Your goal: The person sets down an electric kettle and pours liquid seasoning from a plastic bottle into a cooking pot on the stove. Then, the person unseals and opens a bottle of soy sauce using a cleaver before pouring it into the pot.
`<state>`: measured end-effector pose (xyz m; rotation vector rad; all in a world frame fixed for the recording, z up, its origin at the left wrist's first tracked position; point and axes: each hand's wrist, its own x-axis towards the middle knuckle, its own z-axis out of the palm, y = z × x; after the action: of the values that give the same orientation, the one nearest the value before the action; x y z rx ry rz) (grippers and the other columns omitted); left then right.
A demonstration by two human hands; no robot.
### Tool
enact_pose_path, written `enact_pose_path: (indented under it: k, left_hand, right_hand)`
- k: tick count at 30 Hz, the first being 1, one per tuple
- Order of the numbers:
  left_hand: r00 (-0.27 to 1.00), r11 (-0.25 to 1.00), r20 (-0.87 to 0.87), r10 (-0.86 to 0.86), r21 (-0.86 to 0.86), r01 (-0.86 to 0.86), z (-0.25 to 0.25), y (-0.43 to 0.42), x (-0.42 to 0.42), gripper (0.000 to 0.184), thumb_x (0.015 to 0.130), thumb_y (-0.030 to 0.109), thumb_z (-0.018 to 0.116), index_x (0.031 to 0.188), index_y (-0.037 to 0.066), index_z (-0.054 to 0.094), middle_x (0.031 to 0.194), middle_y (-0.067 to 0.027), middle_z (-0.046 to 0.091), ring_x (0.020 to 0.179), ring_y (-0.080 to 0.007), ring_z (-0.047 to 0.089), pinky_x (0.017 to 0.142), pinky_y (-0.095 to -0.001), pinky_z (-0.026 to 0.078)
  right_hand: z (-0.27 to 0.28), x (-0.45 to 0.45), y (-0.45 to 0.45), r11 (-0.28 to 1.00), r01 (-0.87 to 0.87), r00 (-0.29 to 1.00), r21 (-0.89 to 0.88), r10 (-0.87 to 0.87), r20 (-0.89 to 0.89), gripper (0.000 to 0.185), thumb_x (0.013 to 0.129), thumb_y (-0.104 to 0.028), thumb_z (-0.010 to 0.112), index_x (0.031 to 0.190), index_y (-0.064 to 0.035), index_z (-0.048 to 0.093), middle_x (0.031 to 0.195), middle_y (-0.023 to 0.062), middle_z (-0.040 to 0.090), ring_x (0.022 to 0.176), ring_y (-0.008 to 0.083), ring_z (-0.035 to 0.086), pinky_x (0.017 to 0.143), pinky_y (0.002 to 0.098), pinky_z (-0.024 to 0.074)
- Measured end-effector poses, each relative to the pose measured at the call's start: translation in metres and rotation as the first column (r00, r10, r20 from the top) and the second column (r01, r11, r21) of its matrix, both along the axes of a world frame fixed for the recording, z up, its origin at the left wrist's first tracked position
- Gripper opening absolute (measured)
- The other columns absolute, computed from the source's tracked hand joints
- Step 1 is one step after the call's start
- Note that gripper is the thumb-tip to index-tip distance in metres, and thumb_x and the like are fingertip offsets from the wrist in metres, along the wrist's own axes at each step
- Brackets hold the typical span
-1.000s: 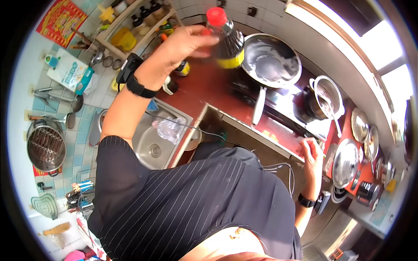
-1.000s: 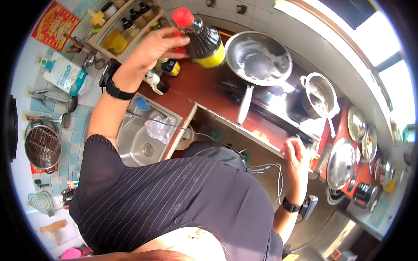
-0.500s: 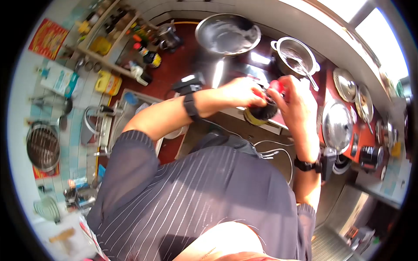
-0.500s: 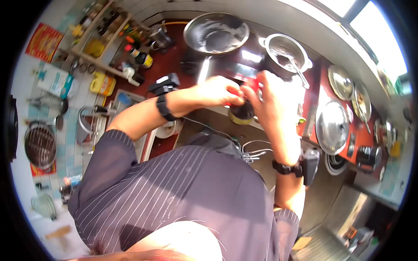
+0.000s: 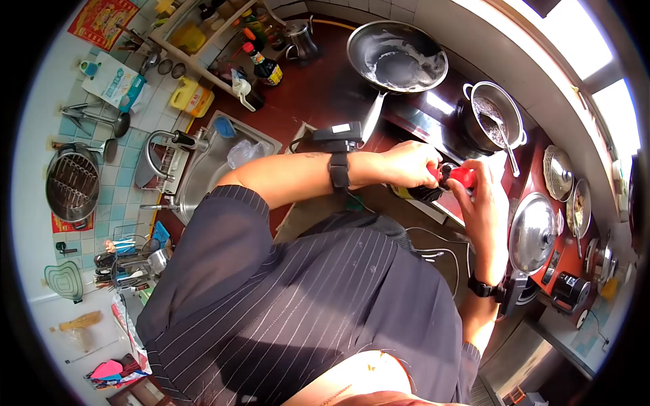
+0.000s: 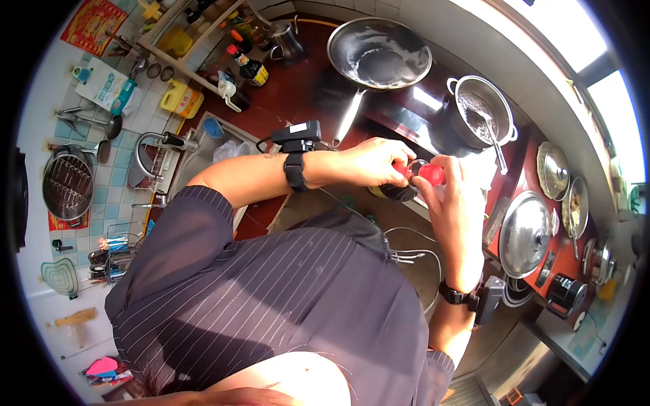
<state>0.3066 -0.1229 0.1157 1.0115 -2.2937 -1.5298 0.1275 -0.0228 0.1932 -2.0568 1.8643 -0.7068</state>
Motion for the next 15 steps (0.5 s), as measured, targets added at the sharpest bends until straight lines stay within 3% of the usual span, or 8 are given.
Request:
enact_pose_path:
  k: [3, 7, 9, 11, 15]
  left_hand:
    - [0.999, 0.996, -0.016, 0.028, -0.079, -0.029, -0.005, -0.007, 0.009, 0.022, 0.079, 0.021, 0.079, 0.076, 0.001, 0.070, 0.132, -0.0167, 0.066, 0.114, -0.0315, 0.066, 0.096, -0.0391, 0.050]
    - [0.998, 0.998, -0.017, 0.054, -0.039, -0.055, -0.007, -0.020, 0.021, 0.024, 0.079, 0.021, 0.079, 0.075, 0.000, 0.069, 0.132, -0.0164, 0.066, 0.113, -0.0313, 0.066, 0.096, -0.0387, 0.050]
    - [0.997, 0.996, -0.015, 0.081, -0.029, -0.082, -0.005, -0.025, 0.028, 0.025, 0.079, 0.021, 0.079, 0.074, -0.001, 0.068, 0.132, -0.0160, 0.066, 0.113, -0.0311, 0.067, 0.097, -0.0385, 0.050]
    - [0.995, 0.996, -0.041, 0.088, -0.019, -0.088, -0.009, -0.030, 0.034, 0.024, 0.079, 0.021, 0.078, 0.075, -0.001, 0.069, 0.131, -0.0153, 0.066, 0.114, -0.0308, 0.066, 0.097, -0.0383, 0.050]
    - [0.989, 0.995, -0.110, 0.102, 0.015, -0.101, -0.016, -0.037, 0.044, 0.023, 0.079, 0.019, 0.078, 0.076, -0.002, 0.070, 0.130, -0.0138, 0.067, 0.114, -0.0305, 0.066, 0.097, -0.0381, 0.050]
  right_hand:
    - [-0.011, 0.004, -0.016, 0.999, -0.030, 0.999, -0.032, 0.029, -0.046, 0.024, 0.091, -0.019, 0.073, 0.109, -0.0080, 0.062, 0.096, 0.0104, 0.065, 0.084, 0.0322, 0.065, 0.075, 0.0413, 0.0501]
    - [0.005, 0.016, -0.030, 0.990, -0.139, 0.990, -0.029, 0.139, -0.009, 0.021, 0.090, -0.009, 0.070, 0.109, -0.0054, 0.062, 0.100, 0.0119, 0.062, 0.092, 0.0324, 0.064, 0.077, 0.0422, 0.0496]
    - [0.009, 0.018, -0.036, 0.983, -0.163, 0.987, -0.079, 0.163, 0.002, 0.025, 0.088, 0.002, 0.064, 0.112, -0.0043, 0.062, 0.113, 0.0144, 0.059, 0.101, 0.0345, 0.063, 0.084, 0.0428, 0.0512]
    - [0.015, 0.024, -0.039, 0.991, -0.127, 0.988, -0.051, 0.131, 0.087, 0.026, 0.088, 0.003, 0.063, 0.114, -0.0049, 0.062, 0.115, 0.0139, 0.058, 0.100, 0.0340, 0.063, 0.084, 0.0409, 0.0524]
    - [0.004, 0.027, -0.039, 0.998, -0.001, 0.984, -0.062, 0.012, 0.178, 0.026, 0.091, 0.002, 0.062, 0.116, -0.0047, 0.063, 0.115, 0.0110, 0.057, 0.096, 0.0234, 0.063, 0.078, 0.0329, 0.0528]
